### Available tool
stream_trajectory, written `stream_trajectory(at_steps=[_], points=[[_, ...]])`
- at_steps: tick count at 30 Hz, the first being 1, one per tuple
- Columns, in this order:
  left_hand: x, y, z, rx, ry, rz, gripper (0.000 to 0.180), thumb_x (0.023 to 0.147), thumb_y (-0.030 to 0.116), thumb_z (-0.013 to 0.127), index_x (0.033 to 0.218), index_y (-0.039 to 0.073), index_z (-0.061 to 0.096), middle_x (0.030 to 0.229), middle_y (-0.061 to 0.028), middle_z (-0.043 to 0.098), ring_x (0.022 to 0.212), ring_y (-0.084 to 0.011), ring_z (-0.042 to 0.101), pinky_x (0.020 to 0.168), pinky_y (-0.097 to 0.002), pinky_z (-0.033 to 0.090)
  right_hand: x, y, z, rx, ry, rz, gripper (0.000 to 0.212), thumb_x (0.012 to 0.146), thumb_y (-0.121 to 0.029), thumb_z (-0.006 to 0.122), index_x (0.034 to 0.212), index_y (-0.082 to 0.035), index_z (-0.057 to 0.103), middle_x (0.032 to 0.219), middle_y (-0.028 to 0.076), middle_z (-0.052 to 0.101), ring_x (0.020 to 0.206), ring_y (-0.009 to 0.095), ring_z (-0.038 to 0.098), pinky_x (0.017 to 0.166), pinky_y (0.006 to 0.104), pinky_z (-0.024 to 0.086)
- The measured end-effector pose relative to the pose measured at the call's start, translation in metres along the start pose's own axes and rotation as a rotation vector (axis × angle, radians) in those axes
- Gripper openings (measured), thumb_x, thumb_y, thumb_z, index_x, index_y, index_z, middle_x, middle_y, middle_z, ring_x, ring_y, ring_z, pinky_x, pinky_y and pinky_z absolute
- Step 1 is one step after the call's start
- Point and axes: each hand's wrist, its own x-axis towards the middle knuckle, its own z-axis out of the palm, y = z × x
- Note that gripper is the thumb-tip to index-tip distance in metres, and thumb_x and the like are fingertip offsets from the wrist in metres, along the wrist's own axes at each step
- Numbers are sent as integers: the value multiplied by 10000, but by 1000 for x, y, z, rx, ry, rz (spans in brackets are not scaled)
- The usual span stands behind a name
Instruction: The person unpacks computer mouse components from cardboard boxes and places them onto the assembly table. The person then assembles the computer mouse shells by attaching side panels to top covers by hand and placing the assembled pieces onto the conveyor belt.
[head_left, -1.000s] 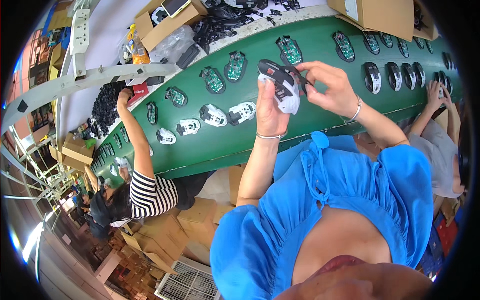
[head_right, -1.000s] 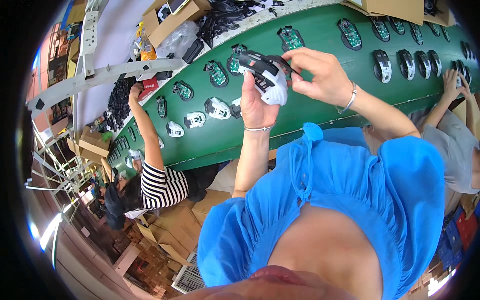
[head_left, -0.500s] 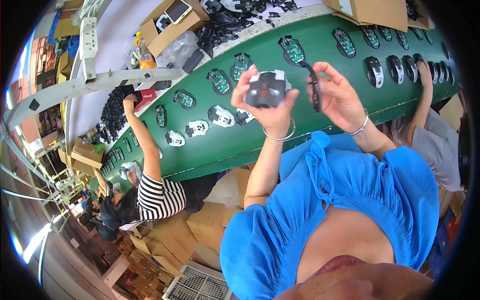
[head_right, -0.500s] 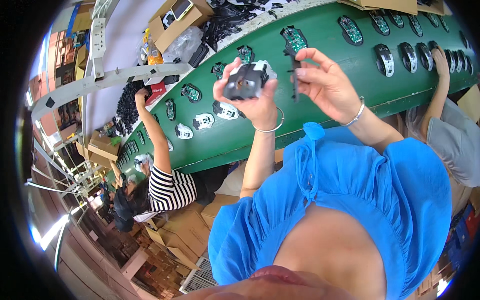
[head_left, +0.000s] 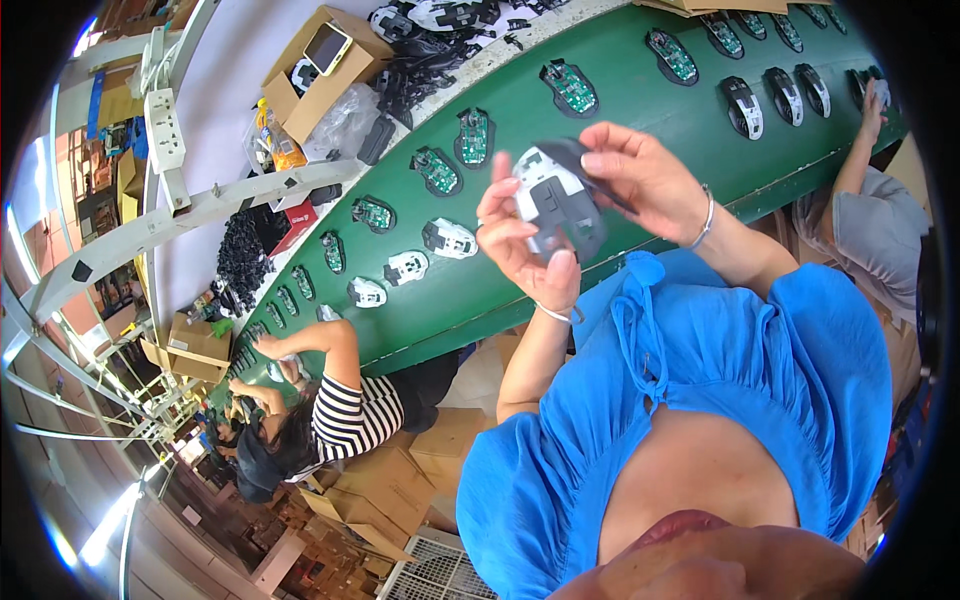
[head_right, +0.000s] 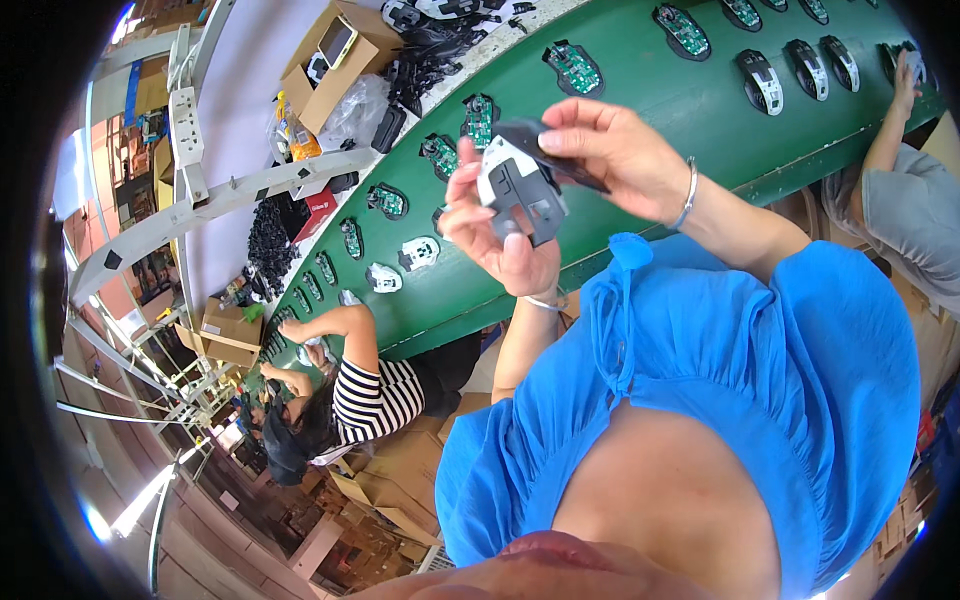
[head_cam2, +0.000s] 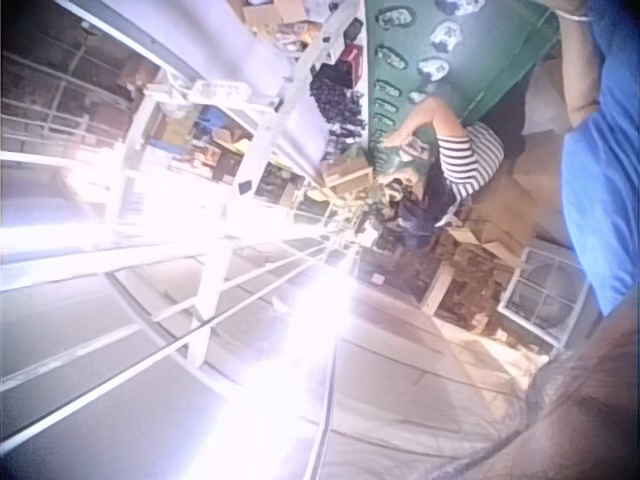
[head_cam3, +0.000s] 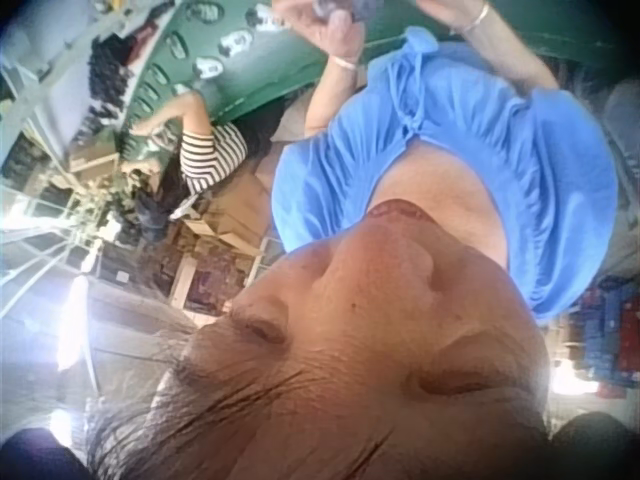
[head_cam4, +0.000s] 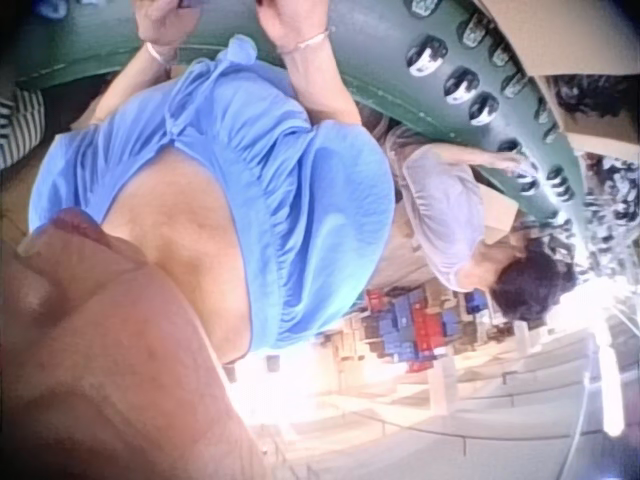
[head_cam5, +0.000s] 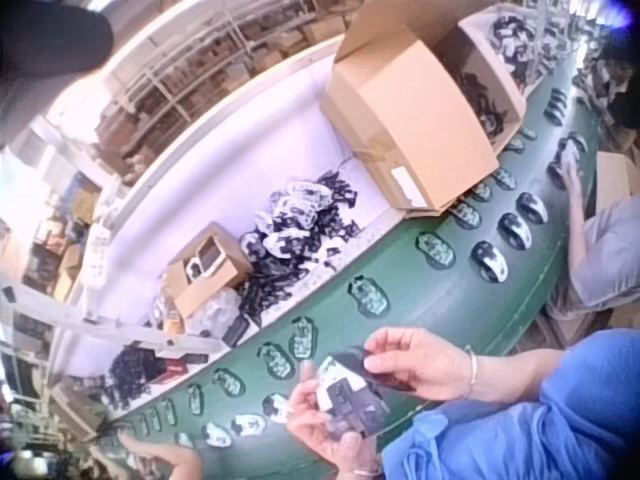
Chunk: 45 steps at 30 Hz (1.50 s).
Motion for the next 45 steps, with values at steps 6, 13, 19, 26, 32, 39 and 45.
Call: stream_trajectory(at_steps=[6,13,19,26,32,39,45], points=[[-11,4,2,-410,-57,-712,890,646,121,655,1410,124,199,1294,-112,409,1211,-262,419,1032,-430,342,12,-3,8,-321,-36,-156,165,807,-83,678,930,-27,585,805,27,628,746,76,598,677,221,495],[4,7,-1,-767,-119,-1018,936,657,7,590,1446,212,132,1241,-103,436,1161,-285,466,947,-441,441,12,-2,5,-140,119,-192,130,810,-129,688,871,-63,594,755,-12,603,656,38,562,560,181,441],[4,6,-1,-275,-117,-743,1108,628,-186,555,1442,235,-66,1333,-102,317,1176,-249,440,928,-387,465,9,-9,-2,-457,131,-361,136,798,-134,700,844,-65,591,725,-19,611,620,9,537,505,150,378],[5,2,4,-196,-106,-604,1016,648,-166,562,1453,133,19,1397,-94,289,1231,-238,406,948,-358,453,14,-2,-1,-893,130,-559,236,729,-164,765,784,-57,562,640,-36,523,587,11,465,522,171,383],[11,-4,1,-265,-212,-646,999,664,-138,557,1454,135,10,1442,-117,226,1278,-263,359,1019,-387,381,14,1,-1,-860,166,-507,258,737,-188,761,778,-55,543,651,-48,467,586,14,411,516,174,342],[8,-5,13,-269,-190,-799,1086,727,-6,672,1439,186,-125,1312,-120,393,1205,-253,428,972,-393,414,18,22,-14,-912,207,-683,182,791,-135,692,804,-44,535,691,-58,460,595,0,401,512,171,336],[4,-8,1,-150,-232,-858,834,717,-9,650,1417,72,206,1212,-111,440,1145,-236,474,876,-344,497,9,9,-19,-940,56,-521,208,770,-149,691,794,-52,508,667,-57,419,591,22,396,524,190,346]])
